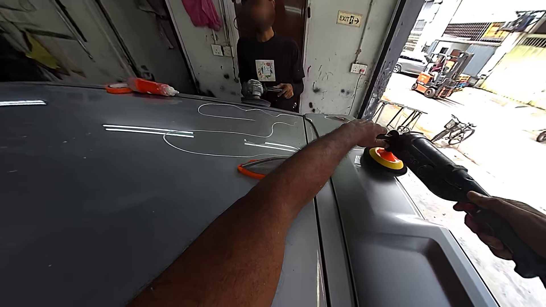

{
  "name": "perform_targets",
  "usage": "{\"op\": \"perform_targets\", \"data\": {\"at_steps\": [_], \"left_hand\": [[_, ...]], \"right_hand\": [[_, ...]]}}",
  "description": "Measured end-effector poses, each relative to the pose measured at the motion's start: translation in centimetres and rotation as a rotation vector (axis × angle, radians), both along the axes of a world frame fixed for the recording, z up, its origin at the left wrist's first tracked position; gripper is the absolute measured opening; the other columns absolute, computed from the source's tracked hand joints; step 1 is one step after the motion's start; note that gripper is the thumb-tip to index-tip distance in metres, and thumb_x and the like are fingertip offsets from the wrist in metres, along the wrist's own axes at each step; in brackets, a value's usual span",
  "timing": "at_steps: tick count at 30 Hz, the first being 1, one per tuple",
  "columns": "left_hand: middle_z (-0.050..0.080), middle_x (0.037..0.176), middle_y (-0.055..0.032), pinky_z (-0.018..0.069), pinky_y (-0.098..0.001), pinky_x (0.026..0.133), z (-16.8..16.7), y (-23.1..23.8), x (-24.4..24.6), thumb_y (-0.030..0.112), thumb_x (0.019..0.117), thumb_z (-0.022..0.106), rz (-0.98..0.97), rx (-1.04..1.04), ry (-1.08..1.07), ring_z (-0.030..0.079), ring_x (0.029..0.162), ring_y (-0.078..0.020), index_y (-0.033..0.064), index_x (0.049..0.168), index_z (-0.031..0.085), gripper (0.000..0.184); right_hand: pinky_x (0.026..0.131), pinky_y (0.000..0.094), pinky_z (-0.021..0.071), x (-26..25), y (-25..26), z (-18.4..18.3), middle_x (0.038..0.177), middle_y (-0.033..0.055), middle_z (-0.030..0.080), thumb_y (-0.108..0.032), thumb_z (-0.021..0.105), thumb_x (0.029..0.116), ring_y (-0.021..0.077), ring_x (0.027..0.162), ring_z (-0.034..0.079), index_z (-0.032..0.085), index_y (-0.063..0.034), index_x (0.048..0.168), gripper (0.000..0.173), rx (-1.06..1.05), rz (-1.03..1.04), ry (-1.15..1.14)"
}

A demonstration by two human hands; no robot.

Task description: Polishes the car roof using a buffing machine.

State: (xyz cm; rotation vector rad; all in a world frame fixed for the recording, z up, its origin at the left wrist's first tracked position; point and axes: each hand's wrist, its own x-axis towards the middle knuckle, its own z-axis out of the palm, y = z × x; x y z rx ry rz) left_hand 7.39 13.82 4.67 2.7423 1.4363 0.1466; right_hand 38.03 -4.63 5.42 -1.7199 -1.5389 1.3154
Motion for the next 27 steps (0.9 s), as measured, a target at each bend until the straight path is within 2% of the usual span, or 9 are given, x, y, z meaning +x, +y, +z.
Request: {"op": "perform_targets", "data": {"at_steps": [4,10,14,18,23,27], "left_hand": [[0.070,0.111,-0.0169,0.0516,-0.0583,0.093,-0.5,-0.3,-1.6,0.052,0.1052,0.050,-0.003,0.011,-0.028,0.068,0.107,-0.0345,0.0087,0.127,0.063,0.050],[0.069,0.103,-0.0159,0.0522,-0.0587,0.085,-0.6,-1.7,-6.6,0.052,0.1050,0.051,0.095,-0.005,-0.060,0.068,0.098,-0.0341,0.0081,0.118,0.062,0.047],[0.069,0.105,-0.0178,0.0518,-0.0621,0.086,-0.8,-3.8,-10.3,0.053,0.1046,0.051,0.227,-0.030,-0.087,0.068,0.100,-0.0370,0.0087,0.122,0.062,0.049],[0.069,0.099,-0.0174,0.0527,-0.0612,0.082,-2.5,-5.0,-12.9,0.054,0.1049,0.050,0.293,-0.023,-0.125,0.069,0.095,-0.0368,0.0089,0.122,0.060,0.049],[0.069,0.099,-0.0160,0.0527,-0.0605,0.082,-2.3,-5.2,-11.6,0.054,0.1046,0.050,0.274,-0.010,-0.126,0.069,0.095,-0.0355,0.0096,0.120,0.061,0.048],[0.070,0.101,-0.0158,0.0531,-0.0607,0.082,-1.4,-6.0,-8.5,0.054,0.1047,0.050,0.250,-0.025,-0.108,0.069,0.097,-0.0360,0.0108,0.125,0.060,0.048]], "right_hand": [[0.037,0.0271,0.0471,-0.7,0.5,-0.5,0.066,0.0051,0.056,-0.042,0.031,0.1119,0.0123,0.042,0.051,0.062,-0.0078,0.113,0.046,0.024,0.046,0.015],[0.038,0.0260,0.0477,-4.2,1.9,0.0,0.069,0.0071,0.059,-0.043,0.033,0.1118,0.0127,0.043,0.053,0.063,-0.0074,0.111,0.046,0.011,0.102,0.021],[0.039,0.0271,0.0490,-6.9,3.2,-0.7,0.067,0.0076,0.059,-0.044,0.036,0.1112,0.0134,0.044,0.054,0.062,-0.0068,0.110,0.045,0.032,0.199,0.013],[0.039,0.0270,0.0492,-8.9,3.3,-0.3,0.066,0.0075,0.057,-0.041,0.037,0.1114,0.0135,0.043,0.053,0.062,-0.0059,0.109,0.043,0.050,0.260,-0.034],[0.038,0.0277,0.0491,-7.1,3.1,-0.4,0.069,0.0085,0.058,-0.043,0.037,0.1110,0.0140,0.043,0.053,0.062,-0.0071,0.111,0.044,0.049,0.253,-0.009],[0.037,0.0282,0.0490,-3.9,1.5,-1.0,0.066,0.0065,0.056,-0.046,0.037,0.1093,0.0136,0.042,0.053,0.063,-0.0096,0.116,0.045,0.063,0.248,0.013]]}}
